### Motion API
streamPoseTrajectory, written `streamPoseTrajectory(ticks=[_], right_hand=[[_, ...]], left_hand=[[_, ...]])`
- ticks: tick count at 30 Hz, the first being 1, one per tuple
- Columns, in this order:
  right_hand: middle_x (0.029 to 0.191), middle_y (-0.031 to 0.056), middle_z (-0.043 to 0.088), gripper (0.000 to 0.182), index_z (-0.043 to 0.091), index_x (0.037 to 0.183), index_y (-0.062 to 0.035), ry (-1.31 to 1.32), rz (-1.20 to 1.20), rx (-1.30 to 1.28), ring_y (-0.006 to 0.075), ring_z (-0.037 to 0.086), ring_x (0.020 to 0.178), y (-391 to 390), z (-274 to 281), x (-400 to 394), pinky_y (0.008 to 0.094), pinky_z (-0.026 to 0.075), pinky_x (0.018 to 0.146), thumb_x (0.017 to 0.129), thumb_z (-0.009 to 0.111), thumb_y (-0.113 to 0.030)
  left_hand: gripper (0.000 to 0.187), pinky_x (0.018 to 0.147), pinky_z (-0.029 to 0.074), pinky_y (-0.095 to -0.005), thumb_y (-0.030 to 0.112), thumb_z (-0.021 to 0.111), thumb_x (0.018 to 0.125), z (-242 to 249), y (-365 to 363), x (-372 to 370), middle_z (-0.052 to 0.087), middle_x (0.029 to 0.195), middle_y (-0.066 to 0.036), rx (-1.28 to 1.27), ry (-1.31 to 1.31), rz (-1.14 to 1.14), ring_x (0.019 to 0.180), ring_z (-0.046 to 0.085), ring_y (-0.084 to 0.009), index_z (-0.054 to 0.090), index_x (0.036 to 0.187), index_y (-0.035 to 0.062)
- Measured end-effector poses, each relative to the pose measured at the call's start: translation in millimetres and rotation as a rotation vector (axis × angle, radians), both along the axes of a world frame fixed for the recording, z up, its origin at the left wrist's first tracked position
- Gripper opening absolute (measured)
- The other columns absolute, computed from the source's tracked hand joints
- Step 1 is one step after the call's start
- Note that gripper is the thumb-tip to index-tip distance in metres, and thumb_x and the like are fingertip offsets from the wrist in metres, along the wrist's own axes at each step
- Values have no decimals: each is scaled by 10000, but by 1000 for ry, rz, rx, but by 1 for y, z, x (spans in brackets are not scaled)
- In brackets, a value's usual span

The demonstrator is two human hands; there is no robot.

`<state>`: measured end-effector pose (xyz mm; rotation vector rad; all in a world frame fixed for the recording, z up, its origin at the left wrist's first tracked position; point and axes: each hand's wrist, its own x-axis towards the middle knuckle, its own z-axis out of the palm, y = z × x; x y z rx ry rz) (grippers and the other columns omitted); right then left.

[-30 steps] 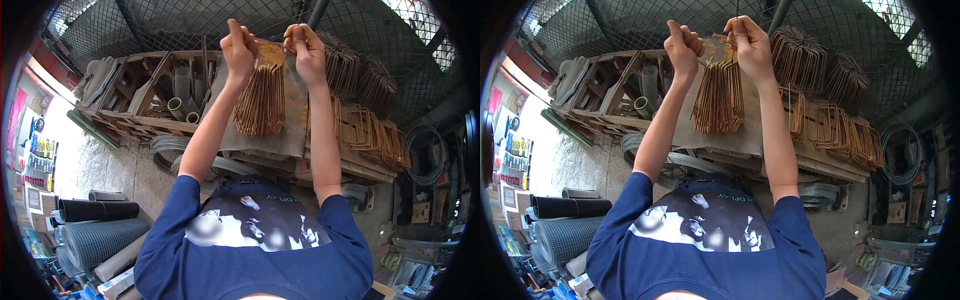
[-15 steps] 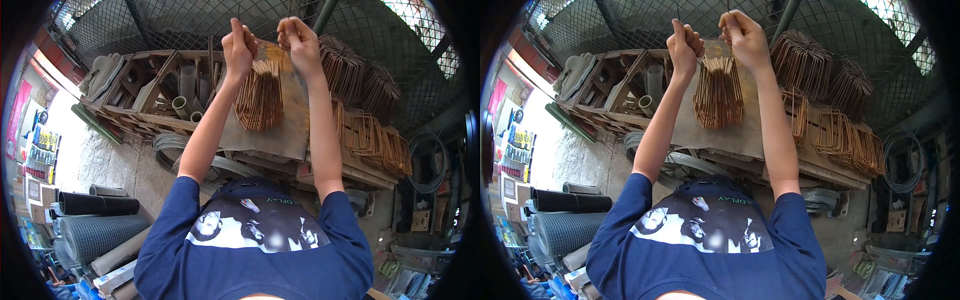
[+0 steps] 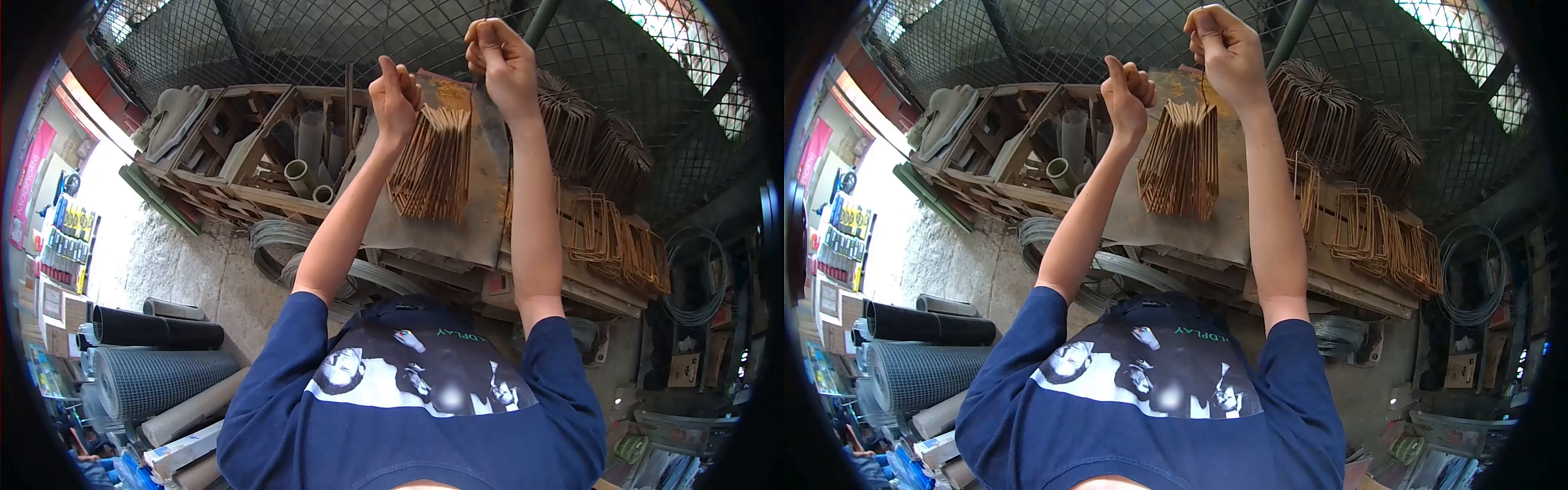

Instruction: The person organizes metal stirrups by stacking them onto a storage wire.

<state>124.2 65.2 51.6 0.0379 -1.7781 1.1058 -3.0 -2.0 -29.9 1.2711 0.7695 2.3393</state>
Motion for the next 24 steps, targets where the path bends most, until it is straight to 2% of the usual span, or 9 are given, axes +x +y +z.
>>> streamPoseTrajectory(ticks=[3, 7, 9, 10, 12, 14, 16, 20, 24], right_hand=[[641, -47, 374, 275, 556, 878, -17, 15, -88, -2, 42, 324, 577, -6, -5, 4, 209, 282, 521, 1012, 441, -228], [601, -62, 372, 240, 586, 864, -22, -16, -74, -6, 31, 332, 548, -18, -7, 17, 200, 288, 505, 997, 479, -191], [601, -62, 371, 238, 586, 865, -22, -23, -63, -20, 32, 335, 548, -17, -2, 18, 200, 289, 506, 998, 478, -188], [601, -63, 371, 235, 586, 866, -23, -28, -54, -34, 33, 338, 548, -17, 1, 18, 200, 290, 506, 998, 477, -184], [605, -63, 374, 235, 583, 864, -22, -60, -74, 14, 32, 336, 548, -21, 8, 14, 200, 290, 506, 999, 474, -181], [609, -63, 377, 236, 581, 861, -22, -85, -101, 68, 30, 335, 547, -23, 13, 9, 200, 291, 505, 999, 471, -178], [618, -61, 384, 244, 567, 854, -20, -16, -32, -24, 31, 332, 546, -25, 10, 10, 201, 288, 505, 1004, 460, -180], [622, -54, 386, 245, 552, 843, -25, 63, -38, -101, 32, 317, 543, -15, 10, 14, 206, 267, 493, 1008, 446, -172], [611, -52, 380, 253, 548, 836, -26, -4, -117, -120, 30, 318, 535, -20, 17, 7, 205, 262, 486, 1010, 444, -178]], left_hand=[[590, 428, 121, -277, 573, 308, 977, 12, -6, 5, 148, 537, 45, 14, 20, -9, 461, 134, -74, 188, 607, 129], [591, 425, 118, -271, 576, 315, 974, 26, -13, 3, 156, 535, 51, 12, 89, -19, 459, 132, -70, 194, 600, 134], [546, 391, 183, -238, 448, 339, 1014, 39, -18, 2, 243, 502, 62, 31, 56, -152, 420, 216, -40, 277, 578, 125], [546, 391, 183, -238, 448, 339, 1014, 40, -17, 5, 243, 502, 62, 35, 58, -150, 420, 216, -40, 277, 578, 125], [533, 384, 191, -236, 425, 344, 1019, 41, -14, 12, 256, 500, 65, -3, 160, -7, 418, 225, -36, 294, 583, 123], [533, 378, 194, -234, 425, 341, 1019, 33, -8, 6, 259, 498, 63, -4, 158, 3, 415, 222, -32, 313, 582, 121], [562, 400, 138, -248, 534, 311, 990, 28, -10, -2, 204, 516, 59, -44, 50, -26, 427, 179, -51, 253, 596, 139], [560, 401, 126, -256, 539, 303, 990, 19, -9, -7, 182, 521, 55, -70, 31, -86, 431, 161, -54, 238, 603, 140], [555, 400, 124, -259, 527, 301, 997, 24, -9, -6, 169, 529, 56, -80, 27, -88, 431, 158, -54, 226, 604, 141]])
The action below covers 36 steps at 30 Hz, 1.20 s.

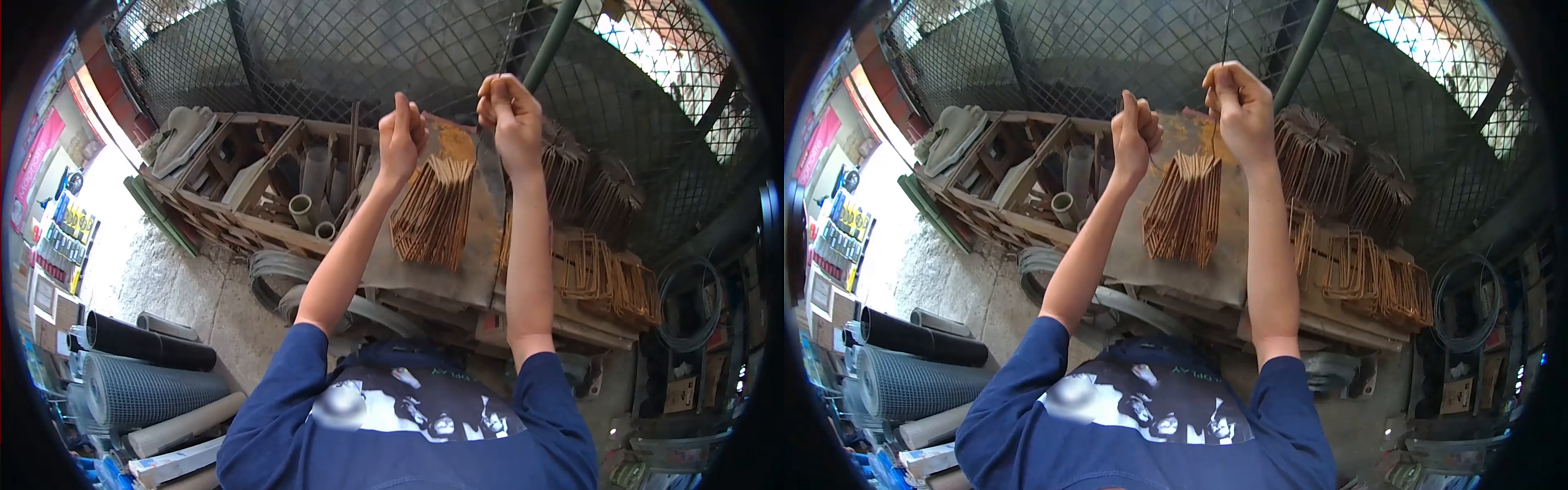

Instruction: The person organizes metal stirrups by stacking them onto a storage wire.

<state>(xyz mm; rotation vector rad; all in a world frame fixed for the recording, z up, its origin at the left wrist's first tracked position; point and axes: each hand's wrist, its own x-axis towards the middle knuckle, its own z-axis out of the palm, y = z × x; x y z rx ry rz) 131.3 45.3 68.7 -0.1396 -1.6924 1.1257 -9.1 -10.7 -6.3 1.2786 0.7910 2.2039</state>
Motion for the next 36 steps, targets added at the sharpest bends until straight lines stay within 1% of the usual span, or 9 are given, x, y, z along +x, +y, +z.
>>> streamPoseTrajectory(ticks=[4, 9, 14, 17, 20, 22, 26, 28, 36], right_hand=[[611, -52, 396, 263, 551, 822, -31, 88, 139, -78, 26, 330, 535, 1, 9, -4, 201, 273, 488, 1008, 450, -188], [604, -51, 390, 255, 550, 826, -18, 57, 145, -43, 26, 329, 522, 8, 5, -8, 195, 271, 479, 1005, 455, -173], [604, -51, 392, 252, 548, 824, -16, 65, 87, -7, 21, 325, 516, 8, 3, 3, 192, 269, 469, 1004, 454, -164], [603, -51, 389, 251, 548, 824, -15, 140, 86, -29, 20, 324, 516, 6, 15, 5, 192, 263, 464, 1003, 456, -165], [603, -53, 388, 251, 548, 826, -15, 131, 55, 31, 20, 324, 517, -3, 33, 9, 195, 258, 462, 1002, 459, -169], [600, -55, 385, 250, 552, 828, -20, 30, 125, 40, 19, 325, 521, -1, 27, 10, 194, 250, 463, 1002, 461, -175], [589, -61, 375, 247, 564, 833, -27, 98, 31, 32, 20, 323, 519, 2, 12, 13, 192, 249, 469, 1001, 464, -178], [587, -62, 377, 255, 566, 833, -22, 87, 56, 8, 23, 329, 516, 8, 12, 16, 194, 260, 467, 1001, 464, -184], [626, -39, 373, 276, 581, 892, -20, 170, 47, 143, 46, 296, 531, 14, 34, 29, 218, 243, 474, 1006, 453, -237]], left_hand=[[537, 400, 117, -251, 519, 312, 996, -7, 2, -5, 187, 535, 60, -39, -73, -111, 430, 156, -53, 245, 615, 147], [515, 397, 123, -243, 511, 312, 998, 1, -1, -8, 205, 538, 57, -20, -11, -142, 432, 171, -51, 278, 639, 144], [492, 385, 152, -229, 445, 326, 1017, 54, -10, -6, 225, 527, 58, 12, -8, -42, 427, 184, -42, 309, 648, 120], [428, 371, 186, -217, 381, 398, 1014, 48, -4, -1, 286, 521, 68, -63, 277, 84, 413, 222, -25, 380, 680, 114], [432, 367, 174, -222, 387, 388, 1016, 29, 7, 1, 277, 523, 68, -72, 43, -67, 408, 215, -28, 372, 678, 117], [434, 368, 162, -221, 396, 385, 1015, 38, 2, 6, 267, 525, 71, -59, 12, -45, 410, 212, -26, 369, 679, 121], [447, 368, 149, -226, 415, 392, 1008, 53, 0, 12, 265, 520, 71, 5, 77, -65, 408, 209, -26, 361, 670, 125], [460, 370, 143, -225, 416, 402, 1005, 55, 0, 9, 259, 513, 73, 48, 174, 96, 405, 214, -23, 353, 653, 124], [484, 370, 134, -215, 436, 412, 996, 80, -19, 5, 241, 520, 75, 136, 146, 65, 418, 187, -18, 342, 632, 125]])
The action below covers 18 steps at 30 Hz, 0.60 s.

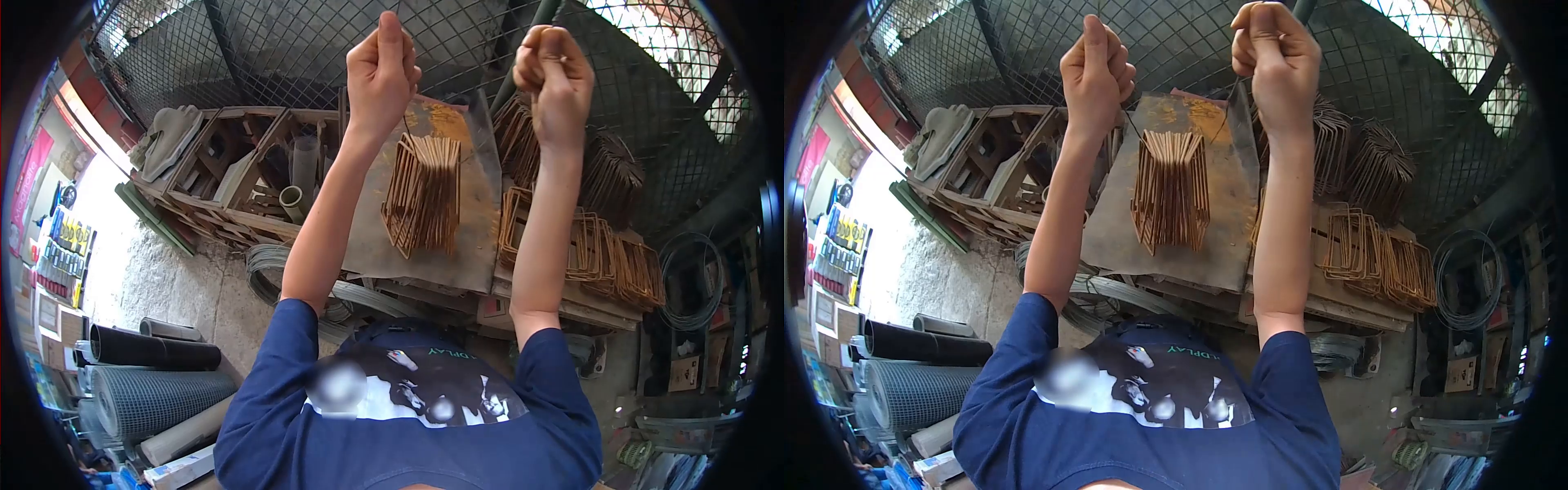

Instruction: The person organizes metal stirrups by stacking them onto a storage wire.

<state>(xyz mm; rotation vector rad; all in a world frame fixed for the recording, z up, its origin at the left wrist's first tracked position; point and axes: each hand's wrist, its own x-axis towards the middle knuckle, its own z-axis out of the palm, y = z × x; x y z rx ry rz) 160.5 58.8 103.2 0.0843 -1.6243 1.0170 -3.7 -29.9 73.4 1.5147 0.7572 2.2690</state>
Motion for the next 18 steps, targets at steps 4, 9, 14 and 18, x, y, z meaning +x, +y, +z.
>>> streamPoseTrajectory(ticks=[4, 9, 14, 18], right_hand=[[627, -42, 346, 274, 582, 895, -17, 5, 52, 34, 43, 308, 540, -2, 9, -5, 211, 252, 483, 1011, 443, -223], [603, -62, 352, 229, 552, 866, -33, -94, -5, -85, 24, 311, 518, 27, -13, -36, 200, 249, 461, 999, 467, -200], [596, -54, 337, 274, 563, 857, -9, -104, 49, -125, 42, 304, 528, 10, -35, -29, 210, 278, 483, 1011, 442, -200], [594, -60, 330, 266, 558, 877, -17, -107, 74, -47, 40, 294, 533, 0, -44, -32, 216, 256, 488, 1017, 426, -200]], left_hand=[[481, 375, 153, -212, 431, 418, 996, 1, 12, -13, 259, 524, 70, -72, -25, 38, 423, 214, -18, 358, 633, 120], [456, 405, 233, -210, 387, 409, 1008, -22, 53, -34, 326, 547, 70, -104, 19, 235, 458, 292, -19, 403, 646, 110], [471, 388, 191, -212, 437, 432, 989, -36, 47, -40, 302, 534, 71, -90, 0, 130, 442, 262, -14, 421, 659, 101], [465, 394, 182, -204, 430, 425, 993, -39, 39, -27, 300, 538, 71, -96, 66, 93, 447, 262, -12, 426, 667, 98]])
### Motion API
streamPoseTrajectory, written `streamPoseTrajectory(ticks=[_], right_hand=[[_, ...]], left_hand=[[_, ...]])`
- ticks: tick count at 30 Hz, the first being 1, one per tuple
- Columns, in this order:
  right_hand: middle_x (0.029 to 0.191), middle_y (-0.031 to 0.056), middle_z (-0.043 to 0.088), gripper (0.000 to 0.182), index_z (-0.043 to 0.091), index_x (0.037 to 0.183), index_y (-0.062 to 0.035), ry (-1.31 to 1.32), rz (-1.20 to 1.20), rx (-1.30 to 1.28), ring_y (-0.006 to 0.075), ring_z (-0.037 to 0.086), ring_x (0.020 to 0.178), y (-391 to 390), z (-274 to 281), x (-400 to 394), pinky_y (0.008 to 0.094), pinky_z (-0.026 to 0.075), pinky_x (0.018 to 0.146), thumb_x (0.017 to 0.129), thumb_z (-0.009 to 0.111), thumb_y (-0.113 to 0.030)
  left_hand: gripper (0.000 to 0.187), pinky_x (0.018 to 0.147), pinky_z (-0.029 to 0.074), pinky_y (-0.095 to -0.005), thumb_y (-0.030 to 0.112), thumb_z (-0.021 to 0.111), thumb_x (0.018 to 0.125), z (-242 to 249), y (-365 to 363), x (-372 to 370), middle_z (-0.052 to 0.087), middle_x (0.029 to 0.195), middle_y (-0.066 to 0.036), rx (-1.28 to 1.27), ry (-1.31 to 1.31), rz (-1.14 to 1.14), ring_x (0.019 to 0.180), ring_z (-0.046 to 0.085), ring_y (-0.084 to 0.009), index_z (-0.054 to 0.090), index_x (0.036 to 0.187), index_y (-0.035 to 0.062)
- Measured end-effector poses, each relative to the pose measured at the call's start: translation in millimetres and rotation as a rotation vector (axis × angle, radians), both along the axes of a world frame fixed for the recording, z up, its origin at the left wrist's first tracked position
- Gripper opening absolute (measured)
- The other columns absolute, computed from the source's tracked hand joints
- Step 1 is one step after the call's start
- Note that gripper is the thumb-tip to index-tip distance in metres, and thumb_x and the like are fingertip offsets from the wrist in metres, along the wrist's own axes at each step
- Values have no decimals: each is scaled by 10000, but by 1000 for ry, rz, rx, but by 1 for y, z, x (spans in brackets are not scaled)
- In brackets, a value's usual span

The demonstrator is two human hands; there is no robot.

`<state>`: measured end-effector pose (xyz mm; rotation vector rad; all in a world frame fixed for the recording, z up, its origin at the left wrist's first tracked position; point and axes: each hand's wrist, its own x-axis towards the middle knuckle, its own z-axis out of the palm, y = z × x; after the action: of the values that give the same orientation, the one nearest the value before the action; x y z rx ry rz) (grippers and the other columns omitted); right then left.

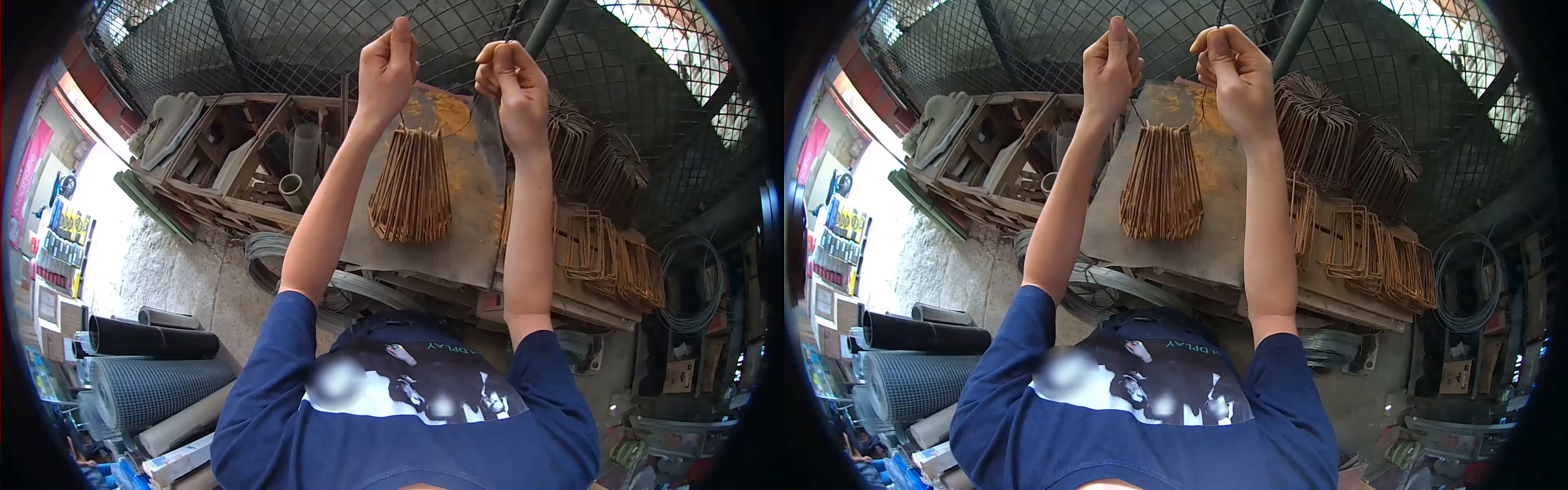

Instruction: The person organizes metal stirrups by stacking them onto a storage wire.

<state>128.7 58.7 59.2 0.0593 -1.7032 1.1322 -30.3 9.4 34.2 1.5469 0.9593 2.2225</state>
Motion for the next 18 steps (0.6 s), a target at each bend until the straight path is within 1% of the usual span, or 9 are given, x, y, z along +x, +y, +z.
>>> streamPoseTrajectory(ticks=[3, 6, 7, 8, 10, 12, 15, 17, 18], right_hand=[[593, -65, 305, 271, 550, 878, -4, 49, 41, -49, 31, 264, 536, -8, 5, 0, 214, 222, 484, 1014, 433, -207], [628, -52, 285, 377, 529, 959, -17, -61, 119, -49, 53, 271, 555, -10, 19, 9, 216, 252, 514, 1009, 405, -370], [724, 4, 479, 463, 528, 1076, 23, -134, 202, -44, 98, 479, 648, 3, 23, 12, 236, 388, 592, 989, 422, -419], [724, 4, 479, 463, 528, 1076, 23, -133, 203, -46, 98, 479, 648, 3, 20, 12, 236, 388, 592, 989, 422, -419], [596, -73, 444, 137, 531, 871, -59, -16, -50, -34, 2, 381, 505, -37, 39, -1, 185, 282, 436, 950, 566, -165], [632, -32, 550, 161, 536, 908, -55, 3, -39, 40, 10, 477, 556, -44, 39, -8, 176, 338, 461, 914, 629, -186], [661, -5, 602, 174, 583, 903, -26, -120, -120, -14, 19, 526, 595, -35, 40, -22, 177, 377, 488, 921, 625, -194], [669, -15, 608, 191, 637, 865, -9, -67, -157, -30, 21, 523, 591, -28, 37, -31, 179, 376, 490, 931, 611, -187], [669, -15, 608, 191, 637, 865, -9, -69, -155, -27, 21, 523, 591, -27, 35, -33, 179, 376, 490, 931, 611, -187]], left_hand=[[472, 393, 138, -204, 427, 410, 997, 7, -6, 7, 275, 534, 77, 41, 24, -37, 439, 227, -8, 400, 655, 104], [470, 417, 258, -215, 373, 423, 1008, 14, -13, 11, 379, 534, 56, 0, 42, -110, 468, 342, -14, 456, 655, 64], [446, 421, 264, -209, 353, 404, 1016, 16, -12, 16, 369, 549, 68, -30, 62, -47, 479, 333, -14, 461, 669, 80], [424, 426, 271, -202, 333, 386, 1025, 19, -13, 18, 360, 564, 80, -58, 83, 16, 489, 325, -14, 466, 682, 96], [416, 452, 309, -204, 327, 386, 1025, 23, -16, 18, 390, 583, 72, -114, 79, -16, 512, 358, -20, 487, 702, 86], [409, 478, 347, -206, 322, 386, 1026, 22, -16, 28, 421, 602, 65, -168, 72, -49, 536, 391, -27, 507, 722, 76], [381, 573, 430, -227, 288, 392, 1027, 20, -6, 46, 508, 670, 32, 75, 42, 275, 616, 470, -49, 534, 758, 59], [443, 655, 484, -275, 352, 363, 1027, 15, -8, 20, 578, 730, -26, -31, 204, -59, 676, 556, -106, 526, 748, 49], [443, 655, 484, -275, 352, 363, 1027, 16, -13, 18, 578, 730, -26, -28, 202, -57, 676, 556, -106, 526, 748, 49]])
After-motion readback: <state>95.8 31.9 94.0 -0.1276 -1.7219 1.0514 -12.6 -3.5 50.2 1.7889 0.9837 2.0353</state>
